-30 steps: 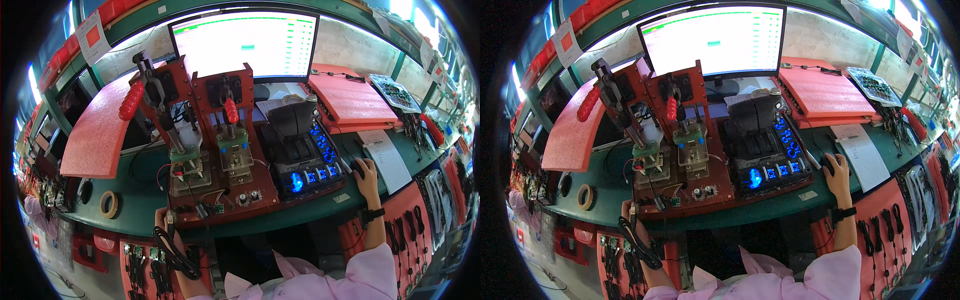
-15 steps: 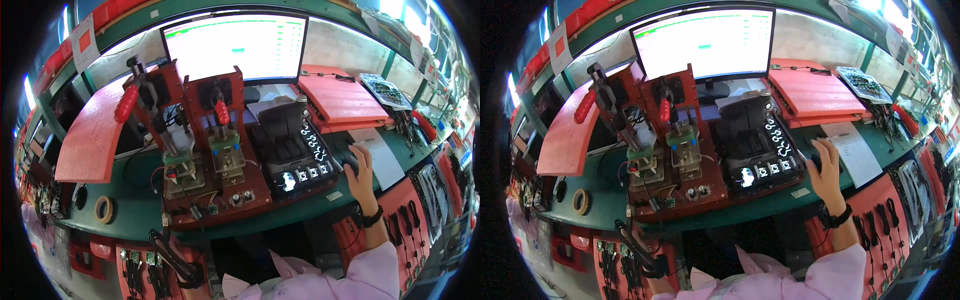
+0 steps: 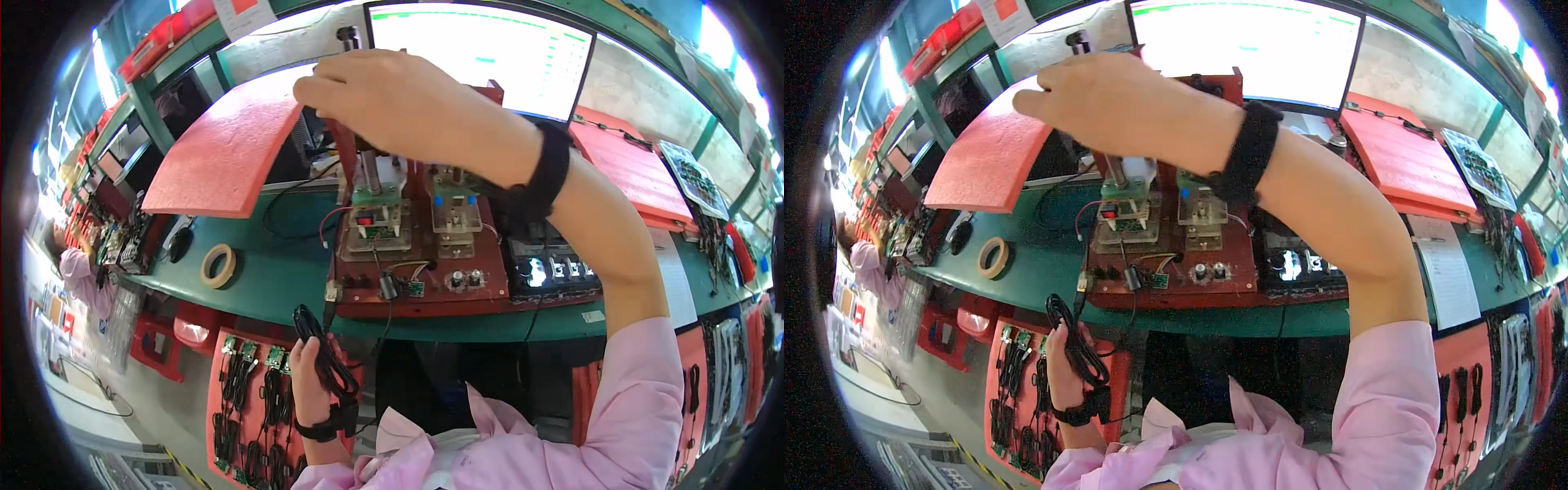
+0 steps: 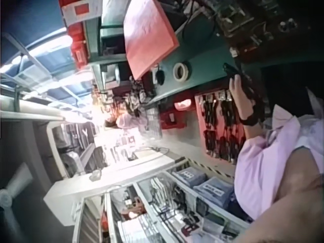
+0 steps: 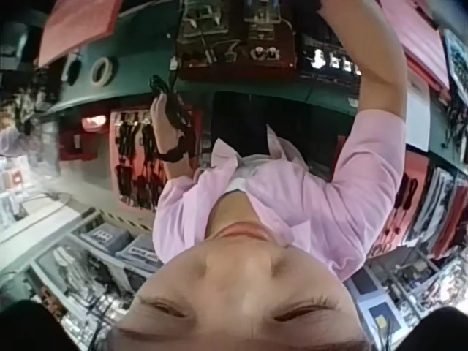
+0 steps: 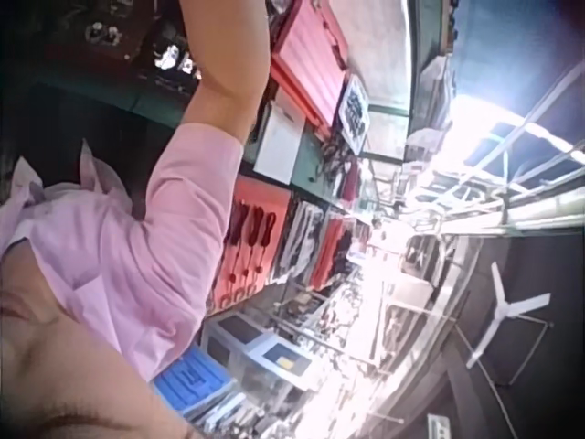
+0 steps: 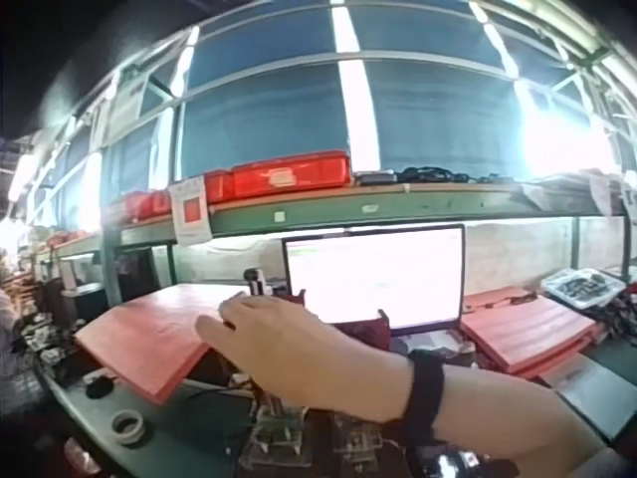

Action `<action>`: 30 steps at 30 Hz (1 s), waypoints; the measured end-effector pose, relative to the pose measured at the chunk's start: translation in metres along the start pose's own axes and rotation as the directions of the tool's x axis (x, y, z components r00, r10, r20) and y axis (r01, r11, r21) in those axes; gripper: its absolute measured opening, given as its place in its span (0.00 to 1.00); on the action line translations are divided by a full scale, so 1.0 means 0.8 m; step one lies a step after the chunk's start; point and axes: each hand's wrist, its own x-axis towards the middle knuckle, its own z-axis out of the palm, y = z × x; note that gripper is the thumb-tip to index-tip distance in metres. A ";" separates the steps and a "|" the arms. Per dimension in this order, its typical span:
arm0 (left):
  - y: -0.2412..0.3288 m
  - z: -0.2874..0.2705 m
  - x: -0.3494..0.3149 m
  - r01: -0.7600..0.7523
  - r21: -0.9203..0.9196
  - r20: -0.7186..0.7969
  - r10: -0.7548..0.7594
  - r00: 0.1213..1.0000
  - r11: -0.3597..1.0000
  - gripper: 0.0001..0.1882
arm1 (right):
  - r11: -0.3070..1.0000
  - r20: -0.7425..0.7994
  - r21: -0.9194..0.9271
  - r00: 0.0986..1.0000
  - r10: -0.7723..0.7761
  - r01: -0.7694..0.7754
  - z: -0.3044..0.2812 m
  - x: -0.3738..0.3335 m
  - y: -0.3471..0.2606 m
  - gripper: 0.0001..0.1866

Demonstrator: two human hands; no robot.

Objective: Testing printed circuit boards by placing them into a test fixture and monitoring the software output.

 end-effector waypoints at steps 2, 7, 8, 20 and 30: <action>-0.001 -0.002 0.003 0.007 0.025 0.005 -0.008 1.000 1.000 0.09 | 0.997 0.022 -0.067 0.999 -0.045 0.047 0.004 0.004 0.003 0.17; -0.004 -0.014 0.003 0.025 0.093 0.093 -0.034 0.995 0.995 0.09 | 0.997 -0.184 0.071 0.982 0.044 -0.032 -0.003 0.032 0.021 0.11; -0.004 -0.015 -0.003 -0.007 0.090 0.098 -0.002 0.995 0.996 0.10 | 0.990 -0.276 0.125 0.956 0.103 -0.071 -0.009 0.044 0.028 0.09; -0.066 -0.046 -0.020 0.162 -0.475 0.159 -0.097 0.982 0.865 0.15 | 0.792 0.225 0.163 0.804 0.551 -0.589 -0.012 0.032 0.121 0.18; -0.109 -0.053 -0.037 0.254 -0.451 0.033 -0.269 0.963 0.855 0.10 | 0.963 0.712 0.108 0.696 0.098 -0.246 0.014 -0.111 -0.089 0.14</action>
